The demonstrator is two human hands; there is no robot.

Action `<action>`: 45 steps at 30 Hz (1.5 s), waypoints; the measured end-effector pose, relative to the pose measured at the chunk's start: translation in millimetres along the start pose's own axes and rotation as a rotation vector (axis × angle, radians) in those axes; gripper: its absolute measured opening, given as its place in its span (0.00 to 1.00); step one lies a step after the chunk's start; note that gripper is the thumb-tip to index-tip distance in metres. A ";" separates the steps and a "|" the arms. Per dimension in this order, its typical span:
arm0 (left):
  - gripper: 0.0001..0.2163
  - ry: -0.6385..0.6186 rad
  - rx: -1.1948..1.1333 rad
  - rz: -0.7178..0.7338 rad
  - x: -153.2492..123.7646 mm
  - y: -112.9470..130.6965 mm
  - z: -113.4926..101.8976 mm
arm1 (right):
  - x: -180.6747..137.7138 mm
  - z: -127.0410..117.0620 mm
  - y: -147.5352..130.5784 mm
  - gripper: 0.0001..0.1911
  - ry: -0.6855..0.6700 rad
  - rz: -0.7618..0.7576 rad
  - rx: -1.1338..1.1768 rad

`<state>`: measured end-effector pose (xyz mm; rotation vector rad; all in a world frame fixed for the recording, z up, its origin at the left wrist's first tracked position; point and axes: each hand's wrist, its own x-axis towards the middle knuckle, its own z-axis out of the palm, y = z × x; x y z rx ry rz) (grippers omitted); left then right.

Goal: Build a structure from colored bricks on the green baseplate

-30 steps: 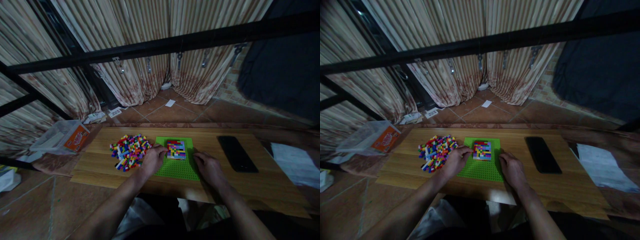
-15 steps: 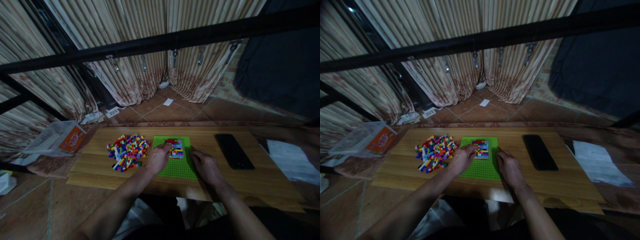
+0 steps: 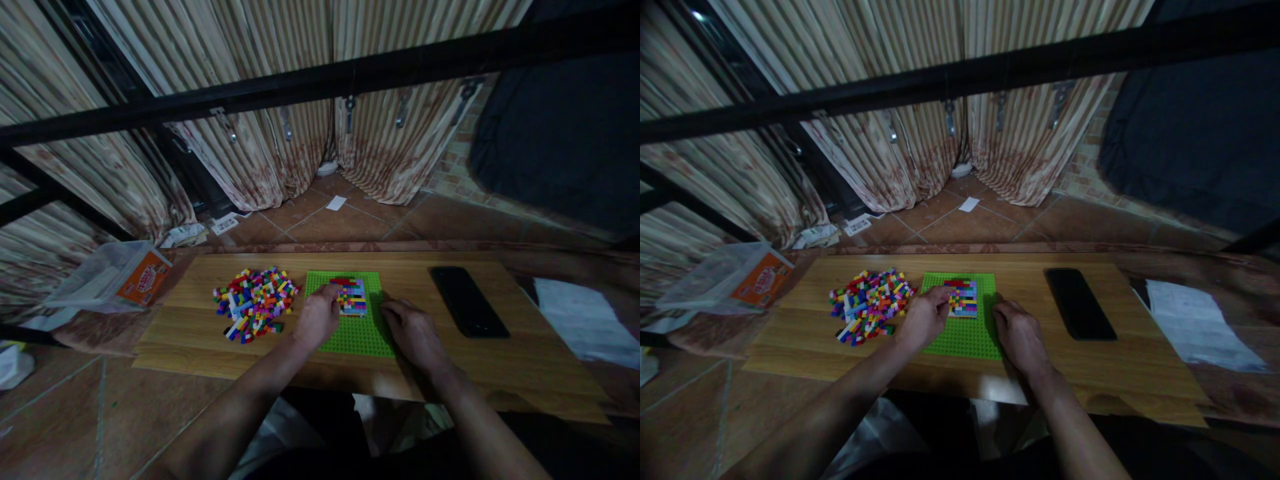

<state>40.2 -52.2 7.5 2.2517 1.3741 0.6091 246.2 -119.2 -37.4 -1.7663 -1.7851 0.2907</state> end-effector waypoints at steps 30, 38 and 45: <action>0.17 0.091 -0.282 -0.364 13.4 -9.0 16.8 | -0.3 8.2 4.6 0.14 0.020 -0.003 -0.045; 0.12 0.246 -0.200 -0.226 0.3 -32.7 5.4 | -3.8 7.2 5.5 0.13 0.045 -0.059 -0.034; 0.13 0.228 0.080 -0.190 -18.9 -88.9 -51.2 | -2.3 8.9 5.7 0.13 0.027 -0.043 -0.053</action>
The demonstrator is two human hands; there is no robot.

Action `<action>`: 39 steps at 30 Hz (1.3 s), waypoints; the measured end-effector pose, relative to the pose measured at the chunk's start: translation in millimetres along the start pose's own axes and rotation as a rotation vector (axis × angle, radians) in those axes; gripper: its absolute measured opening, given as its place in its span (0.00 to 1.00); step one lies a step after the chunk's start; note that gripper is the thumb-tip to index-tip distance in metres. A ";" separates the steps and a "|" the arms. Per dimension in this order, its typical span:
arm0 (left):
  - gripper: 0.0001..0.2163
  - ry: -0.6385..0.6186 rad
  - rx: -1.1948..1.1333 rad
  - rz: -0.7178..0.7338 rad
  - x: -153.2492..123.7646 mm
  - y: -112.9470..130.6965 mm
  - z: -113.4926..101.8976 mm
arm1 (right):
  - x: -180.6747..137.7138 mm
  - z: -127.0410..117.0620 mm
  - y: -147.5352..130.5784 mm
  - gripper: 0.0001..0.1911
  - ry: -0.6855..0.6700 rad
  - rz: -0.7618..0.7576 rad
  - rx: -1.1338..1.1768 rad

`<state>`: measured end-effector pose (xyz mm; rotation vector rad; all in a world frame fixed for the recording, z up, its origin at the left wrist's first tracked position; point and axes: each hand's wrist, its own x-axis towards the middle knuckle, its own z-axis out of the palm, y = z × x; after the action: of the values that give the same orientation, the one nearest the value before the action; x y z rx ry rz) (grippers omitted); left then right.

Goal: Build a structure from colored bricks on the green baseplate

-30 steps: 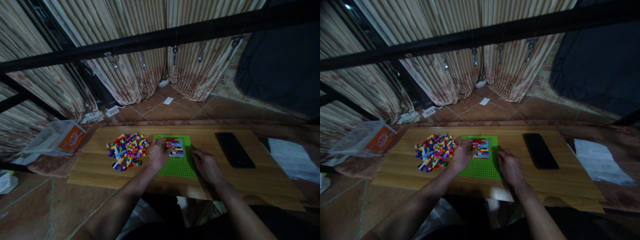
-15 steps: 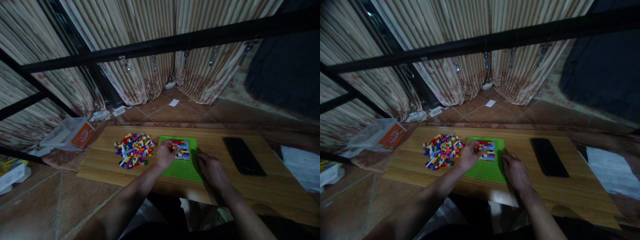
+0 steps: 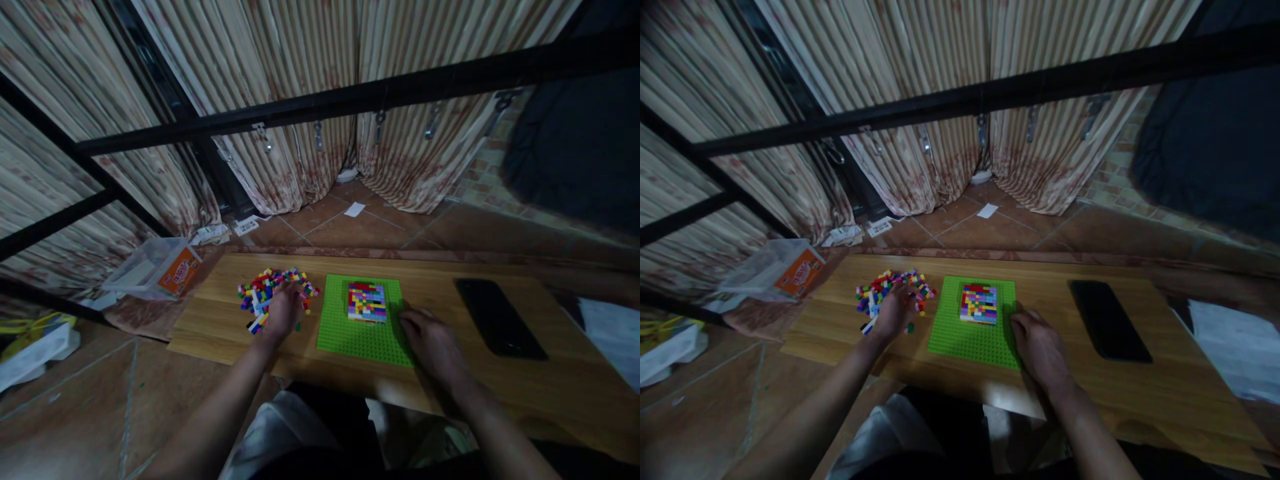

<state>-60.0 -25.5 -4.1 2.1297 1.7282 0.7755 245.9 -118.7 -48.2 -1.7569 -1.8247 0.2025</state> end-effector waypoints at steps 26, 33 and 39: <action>0.09 -0.214 -0.278 0.189 -19.3 46.9 21.5 | 0.7 0.4 -0.7 0.12 -0.035 0.029 -0.014; 0.09 -0.224 -0.155 0.259 -16.9 68.6 33.1 | 1.8 -3.0 -5.4 0.13 -0.045 0.045 0.002; 0.09 -0.281 0.123 0.283 -15.1 80.4 38.1 | 2.2 -4.8 -7.7 0.13 -0.056 0.049 -0.007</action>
<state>24.8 -55.1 4.7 2.4628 1.3827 0.4151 241.9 -118.8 -39.8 -1.8186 -1.8248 0.2668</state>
